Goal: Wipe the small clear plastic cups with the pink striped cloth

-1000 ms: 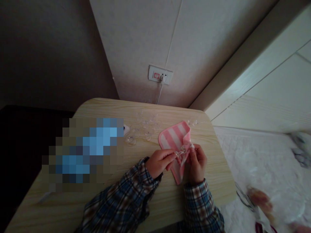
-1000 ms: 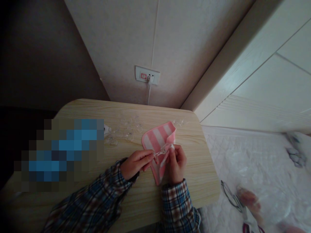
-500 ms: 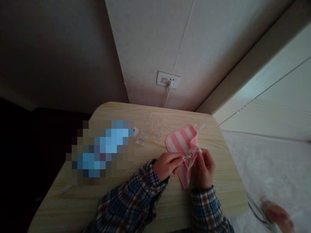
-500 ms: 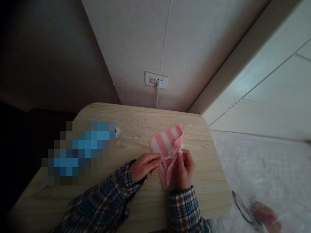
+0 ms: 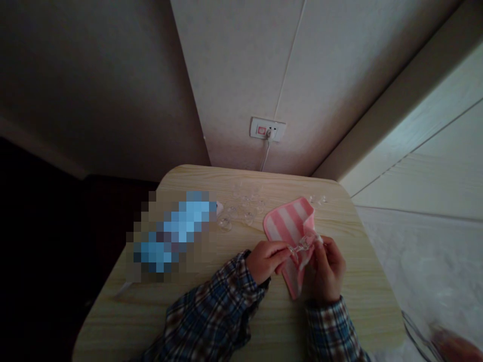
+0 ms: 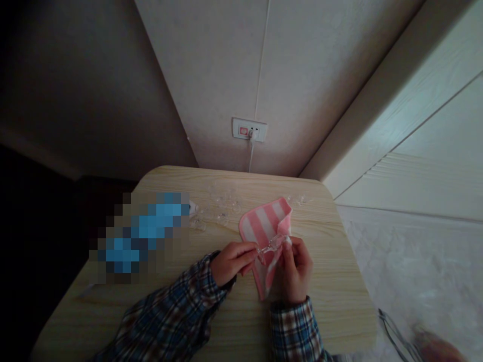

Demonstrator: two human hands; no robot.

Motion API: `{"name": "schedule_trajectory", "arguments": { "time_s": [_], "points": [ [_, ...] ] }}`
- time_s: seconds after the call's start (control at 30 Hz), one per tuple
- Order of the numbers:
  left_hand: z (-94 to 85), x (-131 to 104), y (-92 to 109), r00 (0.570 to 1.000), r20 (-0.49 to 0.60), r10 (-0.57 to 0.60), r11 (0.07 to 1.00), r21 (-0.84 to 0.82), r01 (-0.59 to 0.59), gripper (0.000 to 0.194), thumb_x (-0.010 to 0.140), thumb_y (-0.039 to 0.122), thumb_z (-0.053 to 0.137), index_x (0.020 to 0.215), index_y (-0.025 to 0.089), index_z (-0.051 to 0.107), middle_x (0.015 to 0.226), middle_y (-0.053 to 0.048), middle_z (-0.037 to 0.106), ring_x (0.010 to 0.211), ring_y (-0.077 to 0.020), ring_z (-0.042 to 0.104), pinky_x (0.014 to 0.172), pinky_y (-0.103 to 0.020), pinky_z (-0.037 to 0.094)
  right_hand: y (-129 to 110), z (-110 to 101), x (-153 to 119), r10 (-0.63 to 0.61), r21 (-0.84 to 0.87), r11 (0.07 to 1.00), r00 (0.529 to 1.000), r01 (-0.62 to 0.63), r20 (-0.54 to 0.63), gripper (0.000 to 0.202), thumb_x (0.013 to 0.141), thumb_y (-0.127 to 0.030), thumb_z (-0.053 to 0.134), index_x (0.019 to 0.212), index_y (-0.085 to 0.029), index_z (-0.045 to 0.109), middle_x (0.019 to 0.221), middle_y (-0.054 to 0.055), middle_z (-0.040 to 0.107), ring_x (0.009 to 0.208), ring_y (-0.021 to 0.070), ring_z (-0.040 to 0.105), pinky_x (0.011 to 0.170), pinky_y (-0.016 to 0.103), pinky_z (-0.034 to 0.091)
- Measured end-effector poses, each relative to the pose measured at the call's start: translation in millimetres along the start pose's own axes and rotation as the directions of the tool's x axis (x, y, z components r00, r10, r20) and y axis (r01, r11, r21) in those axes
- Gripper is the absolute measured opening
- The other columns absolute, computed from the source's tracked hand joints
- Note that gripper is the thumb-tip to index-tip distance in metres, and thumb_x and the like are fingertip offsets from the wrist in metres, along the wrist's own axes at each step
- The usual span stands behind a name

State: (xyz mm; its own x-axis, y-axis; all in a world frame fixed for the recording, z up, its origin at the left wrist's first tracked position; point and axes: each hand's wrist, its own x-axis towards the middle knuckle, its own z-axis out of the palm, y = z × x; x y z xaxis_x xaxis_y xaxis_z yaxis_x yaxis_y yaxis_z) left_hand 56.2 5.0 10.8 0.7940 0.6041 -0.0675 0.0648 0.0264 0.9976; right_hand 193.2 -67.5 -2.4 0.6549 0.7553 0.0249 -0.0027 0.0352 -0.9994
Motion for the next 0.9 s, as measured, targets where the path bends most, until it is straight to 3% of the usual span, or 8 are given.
{"name": "schedule_trajectory", "arguments": {
  "time_s": [0.27, 0.4, 0.67, 0.77, 0.9],
  "points": [
    [1.1, -0.8, 5.8, 0.999, 0.004, -0.049, 0.998, -0.042, 0.049, 0.028, 0.081, 0.033, 0.046, 0.076, 0.011, 0.062, 0.044, 0.005, 0.039, 0.04, -0.0057, 0.036, 0.04, -0.016, 0.025, -1.1, 0.4, -0.1, 0.009, 0.043, 0.999, 1.0, -0.01, 0.016, 0.011, 0.08, -0.027, 0.052, 0.083, -0.017, 0.056, 0.065, -0.003, 0.052, 0.052, 0.0057, 0.043, 0.044, 0.017, 0.03],
    [1.4, -0.8, 3.9, 0.999, 0.0, -0.041, 0.999, -0.029, 0.041, 0.032, 0.083, 0.035, 0.042, 0.077, 0.011, 0.062, 0.044, 0.005, 0.038, 0.04, -0.0058, 0.036, 0.042, -0.017, 0.026, -2.5, 2.7, 0.6, 0.004, 0.06, 0.998, 1.0, -0.006, 0.025, 0.011, 0.08, -0.027, 0.051, 0.081, -0.017, 0.055, 0.065, -0.003, 0.052, 0.053, 0.0059, 0.044, 0.045, 0.017, 0.031],
    [1.3, 0.0, 2.2, 0.996, -0.086, -0.039, 0.998, -0.046, 0.035, 0.047, 0.087, 0.041, 0.024, 0.054, 0.014, 0.043, 0.044, 0.004, 0.039, 0.041, -0.0059, 0.035, 0.044, -0.019, 0.028, -1.1, 1.9, -2.1, 0.005, 0.007, 1.0, 1.0, -0.005, 0.021, 0.012, 0.079, -0.029, 0.052, 0.081, -0.017, 0.055, 0.058, -0.004, 0.05, 0.046, 0.0055, 0.039, 0.041, 0.017, 0.027],
    [2.4, -0.7, 5.1, 0.994, -0.11, -0.02, 0.997, 0.072, 0.028, 0.045, 0.087, 0.043, 0.023, 0.063, 0.014, 0.048, 0.044, 0.004, 0.04, 0.041, -0.0066, 0.035, 0.044, -0.019, 0.028, -1.9, 4.2, -3.4, -0.032, -0.064, 0.997, 0.999, 0.034, 0.037, 0.014, 0.078, -0.03, 0.053, 0.08, -0.017, 0.055, 0.052, -0.005, 0.048, 0.043, 0.0058, 0.037, 0.039, 0.017, 0.026],
    [6.9, -1.1, 3.1, 0.983, -0.178, 0.032, 0.898, 0.436, 0.05, 0.028, 0.078, 0.043, 0.045, 0.079, 0.016, 0.052, 0.05, 0.004, 0.047, 0.046, -0.0089, 0.043, 0.046, -0.02, 0.027, -2.5, 8.6, -4.6, -0.079, -0.13, 0.988, 0.997, 0.081, 0.017, 0.022, 0.076, -0.037, 0.053, 0.08, -0.016, 0.056, 0.059, -0.001, 0.056, 0.049, 0.0097, 0.047, 0.043, 0.02, 0.034]
  ]
}}
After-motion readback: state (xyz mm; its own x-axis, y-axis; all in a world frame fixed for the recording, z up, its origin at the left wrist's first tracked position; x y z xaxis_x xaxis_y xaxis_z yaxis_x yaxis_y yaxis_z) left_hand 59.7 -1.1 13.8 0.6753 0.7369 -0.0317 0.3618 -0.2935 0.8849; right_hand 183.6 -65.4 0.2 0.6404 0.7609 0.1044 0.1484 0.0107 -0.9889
